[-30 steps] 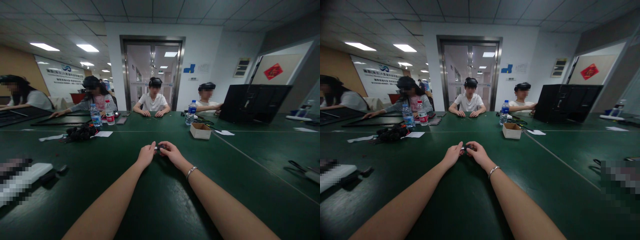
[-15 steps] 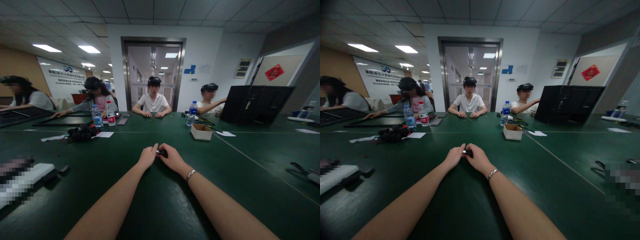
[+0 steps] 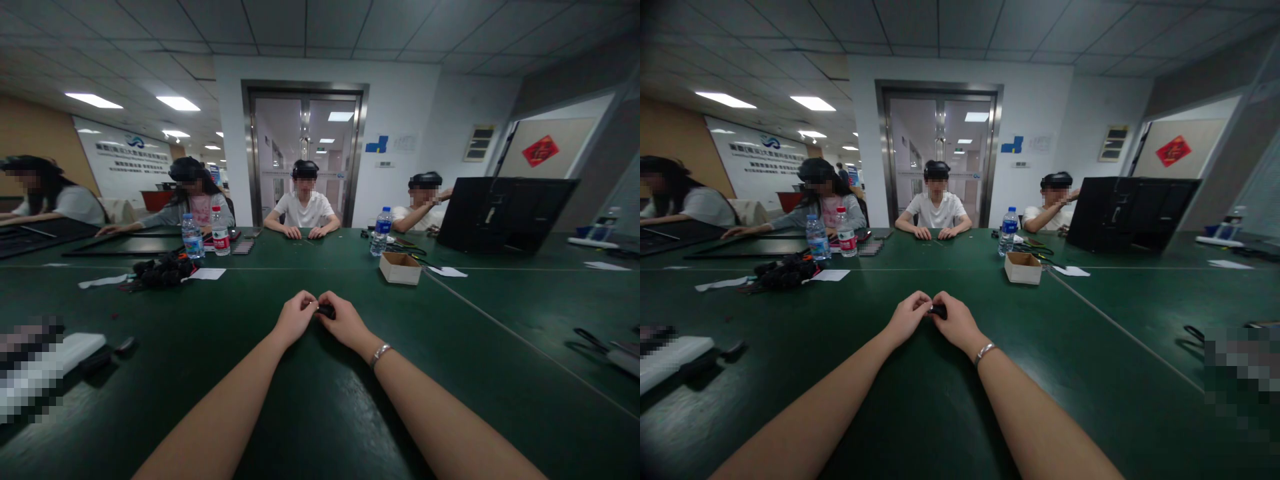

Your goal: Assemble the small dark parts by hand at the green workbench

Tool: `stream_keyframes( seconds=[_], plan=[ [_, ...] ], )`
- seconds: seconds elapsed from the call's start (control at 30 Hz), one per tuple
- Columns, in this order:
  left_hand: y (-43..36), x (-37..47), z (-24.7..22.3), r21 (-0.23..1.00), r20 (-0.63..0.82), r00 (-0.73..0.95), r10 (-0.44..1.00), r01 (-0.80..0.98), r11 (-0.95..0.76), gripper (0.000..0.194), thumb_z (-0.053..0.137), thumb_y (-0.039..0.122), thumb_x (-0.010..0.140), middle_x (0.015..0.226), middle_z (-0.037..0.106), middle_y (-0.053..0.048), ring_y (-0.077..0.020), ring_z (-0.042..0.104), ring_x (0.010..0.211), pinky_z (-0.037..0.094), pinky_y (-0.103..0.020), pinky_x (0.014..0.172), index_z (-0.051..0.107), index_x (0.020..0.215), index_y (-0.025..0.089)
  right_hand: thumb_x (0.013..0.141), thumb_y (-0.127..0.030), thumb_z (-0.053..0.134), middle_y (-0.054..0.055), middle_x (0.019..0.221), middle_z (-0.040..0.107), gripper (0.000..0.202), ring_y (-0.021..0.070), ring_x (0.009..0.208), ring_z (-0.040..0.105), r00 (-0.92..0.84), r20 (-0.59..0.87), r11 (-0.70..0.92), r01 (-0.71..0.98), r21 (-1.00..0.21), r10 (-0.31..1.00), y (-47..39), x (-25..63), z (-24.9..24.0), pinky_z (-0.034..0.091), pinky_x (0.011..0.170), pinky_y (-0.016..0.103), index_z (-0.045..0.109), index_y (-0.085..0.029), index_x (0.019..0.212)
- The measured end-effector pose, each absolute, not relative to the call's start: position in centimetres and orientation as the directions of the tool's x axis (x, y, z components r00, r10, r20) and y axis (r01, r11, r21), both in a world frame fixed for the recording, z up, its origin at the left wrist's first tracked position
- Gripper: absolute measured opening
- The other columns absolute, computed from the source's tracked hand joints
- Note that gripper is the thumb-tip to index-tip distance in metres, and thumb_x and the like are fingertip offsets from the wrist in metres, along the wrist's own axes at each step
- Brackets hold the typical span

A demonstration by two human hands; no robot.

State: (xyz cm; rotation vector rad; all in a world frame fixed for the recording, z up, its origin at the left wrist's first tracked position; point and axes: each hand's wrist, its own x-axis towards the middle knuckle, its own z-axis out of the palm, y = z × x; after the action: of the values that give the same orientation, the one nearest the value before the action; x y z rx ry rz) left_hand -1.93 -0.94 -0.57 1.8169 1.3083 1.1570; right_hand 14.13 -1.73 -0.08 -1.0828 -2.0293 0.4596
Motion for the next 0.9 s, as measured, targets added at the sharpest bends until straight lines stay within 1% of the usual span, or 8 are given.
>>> stream_keyframes(
  seconds=[0.23,0.37,0.47,0.53,0.6,0.7,0.8,0.9],
  plan=[
    [-1.4,-1.9,-0.1,0.798,0.263,0.133,0.956,0.526,-0.293,0.034,0.041,0.048,0.084,0.073,0.061,-0.002,-0.0161,0.056,0.07,0.04,-0.027,0.065,0.056,0.074,0.019,0.075,-0.021,0.059,0.002,0.09,0.064,0.017,0.0176,0.083,0.058,-0.341,0.46,0.571,0.546,-0.613,0.82,-1.8,14.1,-0.2,0.043,0.077,0.03,0.057,-0.022,0.092],
    [-1.6,-1.7,0.2,0.774,0.286,0.16,0.945,0.542,-0.326,0.038,0.035,0.049,0.087,0.083,0.064,-0.006,-0.0176,0.057,0.079,0.041,-0.028,0.071,0.057,0.079,0.018,0.077,-0.019,0.057,0.003,0.091,0.064,0.022,0.0187,0.084,0.059,-0.367,0.447,0.575,0.591,-0.565,0.816,-2.3,13.9,0.2,0.044,0.076,0.031,0.056,-0.023,0.098],
    [-1.9,-2.7,1.0,0.725,0.29,0.162,0.943,0.606,-0.327,0.042,0.031,0.049,0.089,0.1,0.064,-0.012,-0.0205,0.058,0.093,0.042,-0.03,0.081,0.059,0.095,0.017,0.078,-0.018,0.056,0.005,0.093,0.065,0.028,0.0205,0.086,0.059,-0.386,0.421,0.566,0.641,-0.517,0.821,-2.0,14.9,0.5,0.044,0.078,0.033,0.056,-0.025,0.106],
    [-2.4,-4.6,1.6,0.583,0.229,0.181,0.957,0.761,-0.284,0.042,0.038,0.049,0.086,0.11,0.062,-0.014,-0.0253,0.055,0.103,0.041,-0.037,0.088,0.059,0.106,0.018,0.08,-0.019,0.054,0.007,0.101,0.065,0.034,0.0215,0.091,0.06,-0.355,0.402,0.53,0.666,-0.525,0.844,-1.5,16.7,0.5,0.044,0.083,0.035,0.055,-0.025,0.113],
    [-3.3,-7.7,2.1,0.334,0.179,0.176,0.968,0.915,-0.228,0.045,0.048,0.048,0.081,0.121,0.058,-0.015,-0.0322,0.049,0.114,0.037,-0.047,0.094,0.058,0.115,0.02,0.083,-0.018,0.048,0.01,0.11,0.063,0.036,0.022,0.097,0.06,-0.282,0.381,0.458,0.716,-0.527,0.88,-1.1,19.5,0.7,0.044,0.087,0.036,0.052,-0.023,0.118],
    [-5.5,-14.4,2.2,0.031,0.254,0.095,0.963,0.994,-0.106,0.051,0.046,0.046,0.08,0.128,0.054,-0.017,-0.0366,0.041,0.123,0.029,-0.056,0.099,0.056,0.122,0.02,0.083,-0.018,0.043,0.015,0.116,0.06,0.034,0.0232,0.105,0.059,-0.112,0.349,0.28,0.831,-0.481,0.931,-1.6,25.4,1.3,0.043,0.091,0.036,0.051,-0.016,0.117],
    [-8.2,-21.9,1.6,-0.159,0.313,-0.094,0.945,0.976,0.149,0.054,0.043,0.047,0.077,0.128,0.055,-0.012,-0.0378,0.038,0.124,0.027,-0.057,0.098,0.052,0.125,0.024,0.081,-0.029,0.049,0.016,0.111,0.063,0.035,0.0248,0.096,0.063,0.083,0.254,0.028,0.915,-0.403,0.964,-3.9,31.7,2.6,0.046,0.083,0.036,0.048,-0.016,0.114],
    [-10.7,-28.1,0.7,-0.212,0.315,-0.164,0.935,0.948,0.238,0.056,0.026,0.057,0.076,0.123,0.059,0.002,-0.0366,0.038,0.122,0.028,-0.057,0.094,0.048,0.123,0.036,0.082,-0.038,0.05,0.016,0.094,0.067,0.024,0.0261,0.077,0.066,0.28,0.124,-0.23,0.921,-0.314,0.952,-6.8,37.5,3.6,0.046,0.067,0.035,0.048,-0.021,0.099]
  ],
)
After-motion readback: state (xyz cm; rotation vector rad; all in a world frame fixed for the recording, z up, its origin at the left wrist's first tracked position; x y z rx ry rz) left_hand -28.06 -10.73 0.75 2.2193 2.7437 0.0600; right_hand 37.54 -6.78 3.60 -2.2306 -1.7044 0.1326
